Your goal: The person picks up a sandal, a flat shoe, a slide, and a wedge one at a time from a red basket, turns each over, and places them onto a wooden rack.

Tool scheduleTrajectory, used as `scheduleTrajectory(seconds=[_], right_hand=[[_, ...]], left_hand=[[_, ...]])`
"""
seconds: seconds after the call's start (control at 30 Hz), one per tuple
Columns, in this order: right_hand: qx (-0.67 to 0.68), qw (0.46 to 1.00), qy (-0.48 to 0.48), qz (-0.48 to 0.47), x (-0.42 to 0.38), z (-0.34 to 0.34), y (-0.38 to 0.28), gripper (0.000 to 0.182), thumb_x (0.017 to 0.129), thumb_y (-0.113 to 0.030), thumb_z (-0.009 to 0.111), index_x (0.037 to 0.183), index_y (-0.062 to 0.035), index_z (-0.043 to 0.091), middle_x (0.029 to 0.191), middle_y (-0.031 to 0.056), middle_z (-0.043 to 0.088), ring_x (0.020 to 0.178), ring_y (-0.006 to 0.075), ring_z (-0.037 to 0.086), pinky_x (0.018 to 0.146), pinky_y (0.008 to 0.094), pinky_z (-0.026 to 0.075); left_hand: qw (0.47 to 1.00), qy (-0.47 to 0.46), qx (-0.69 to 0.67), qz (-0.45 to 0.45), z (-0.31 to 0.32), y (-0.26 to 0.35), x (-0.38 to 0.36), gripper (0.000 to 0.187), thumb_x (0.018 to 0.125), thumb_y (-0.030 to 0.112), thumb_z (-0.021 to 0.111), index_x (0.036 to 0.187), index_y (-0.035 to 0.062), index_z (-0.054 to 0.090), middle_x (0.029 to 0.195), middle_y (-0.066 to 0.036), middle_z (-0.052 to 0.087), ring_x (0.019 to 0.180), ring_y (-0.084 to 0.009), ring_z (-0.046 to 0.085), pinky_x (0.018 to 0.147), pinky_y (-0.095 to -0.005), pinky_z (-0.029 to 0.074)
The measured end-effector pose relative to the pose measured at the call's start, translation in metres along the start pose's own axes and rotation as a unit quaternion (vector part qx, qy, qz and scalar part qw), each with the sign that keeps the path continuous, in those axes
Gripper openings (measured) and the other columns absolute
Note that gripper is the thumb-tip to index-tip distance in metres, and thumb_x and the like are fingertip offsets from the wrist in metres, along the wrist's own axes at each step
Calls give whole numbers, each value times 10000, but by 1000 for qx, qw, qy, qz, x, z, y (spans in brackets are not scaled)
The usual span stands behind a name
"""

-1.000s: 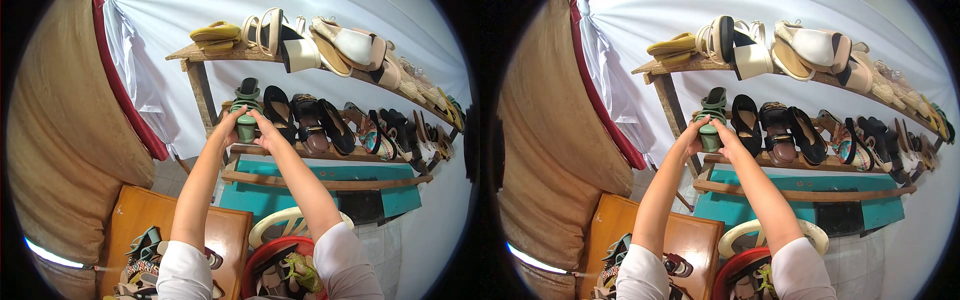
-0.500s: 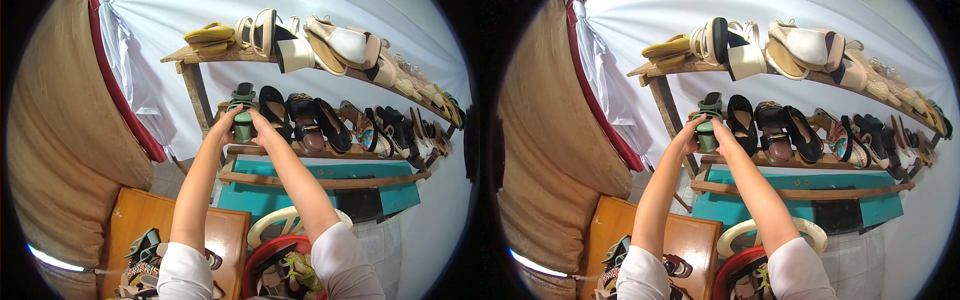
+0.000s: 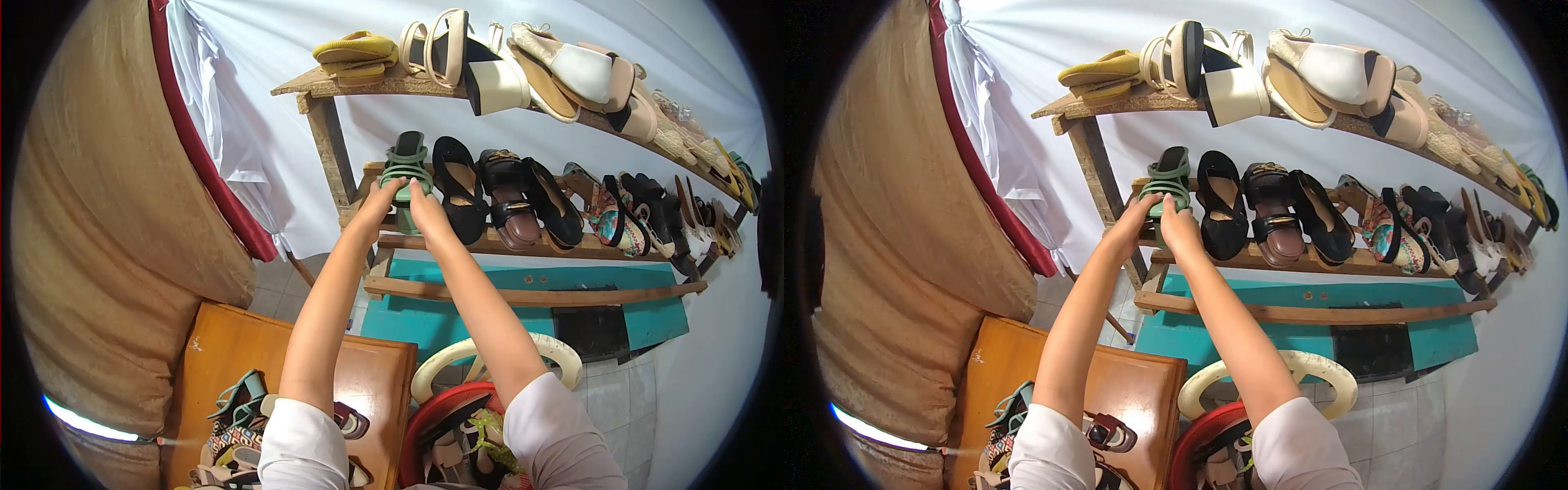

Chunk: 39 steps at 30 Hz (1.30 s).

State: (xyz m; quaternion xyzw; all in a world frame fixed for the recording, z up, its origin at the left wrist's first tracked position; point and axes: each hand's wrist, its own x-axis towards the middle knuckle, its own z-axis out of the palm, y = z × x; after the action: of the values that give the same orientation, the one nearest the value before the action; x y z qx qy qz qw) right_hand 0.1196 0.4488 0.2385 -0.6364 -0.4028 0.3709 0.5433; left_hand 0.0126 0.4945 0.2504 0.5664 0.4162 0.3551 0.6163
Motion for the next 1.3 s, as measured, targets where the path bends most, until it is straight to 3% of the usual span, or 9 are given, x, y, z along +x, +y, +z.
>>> scheduleTrajectory(seconds=[0.07,0.17,0.27,0.57,0.7,0.87,1.0,1.17,1.3], right_hand=[[9,1000,-4,-19,-7,-3,3,701,855,-523,354,1185,88,448,1157,308,495,1133,386,467,939,388,365],[16,1000,-7,-19,-11,-4,5,628,895,-488,384,1184,63,467,1137,195,531,1070,257,493,918,322,348],[13,1000,-6,-28,-18,-7,5,621,890,-476,408,1167,77,463,1099,186,544,1028,247,506,903,325,357],[-50,991,11,-123,-84,-29,15,798,847,-517,434,1296,123,274,1275,330,370,1229,378,358,1017,364,282],[-64,986,-20,-151,-141,-53,26,752,866,-484,446,1297,112,286,1314,301,343,1248,360,337,1029,355,263],[36,986,-151,-61,-212,-112,86,578,919,-327,456,1322,58,301,1354,204,352,1257,235,344,1023,298,261],[55,976,-206,48,-296,-178,166,453,911,-302,474,1204,43,480,1203,118,525,1136,183,462,967,276,332],[-59,934,-250,250,-414,-258,281,381,882,-292,498,1097,12,580,1031,61,603,955,137,533,845,266,404],[-66,912,-227,334,-485,-290,320,365,862,-297,512,1049,3,604,981,47,610,882,129,541,782,265,425]], left_hand=[[1000,-2,-12,-6,3,-2,1,825,719,465,570,1325,28,220,1336,-216,297,1262,-319,251,1013,-440,222],[1000,2,-11,-1,3,-4,2,838,708,470,573,1327,34,215,1344,-214,286,1264,-323,250,1014,-446,212],[999,32,-24,17,7,-1,-6,829,704,466,568,1322,34,222,1353,-212,275,1264,-327,249,1011,-447,221],[981,135,-79,119,20,-26,-68,631,814,455,463,1294,91,275,1289,-136,374,1191,-247,337,989,-416,225],[965,143,-198,94,26,-49,-115,439,858,432,417,1173,127,405,1167,-57,455,1113,-164,400,940,-354,249],[917,196,-324,123,50,-70,-208,228,871,321,448,992,128,466,918,-36,521,902,-150,474,825,-328,349],[924,201,-297,132,85,-128,-297,90,877,181,422,932,113,442,843,-14,491,849,-128,488,738,-296,393],[983,57,-131,-117,124,-257,-415,62,866,175,440,895,122,452,726,-6,494,683,-122,527,623,-244,425],[944,38,-39,-326,144,-348,-497,122,851,239,481,893,124,474,763,-15,536,703,-128,560,624,-257,447]])
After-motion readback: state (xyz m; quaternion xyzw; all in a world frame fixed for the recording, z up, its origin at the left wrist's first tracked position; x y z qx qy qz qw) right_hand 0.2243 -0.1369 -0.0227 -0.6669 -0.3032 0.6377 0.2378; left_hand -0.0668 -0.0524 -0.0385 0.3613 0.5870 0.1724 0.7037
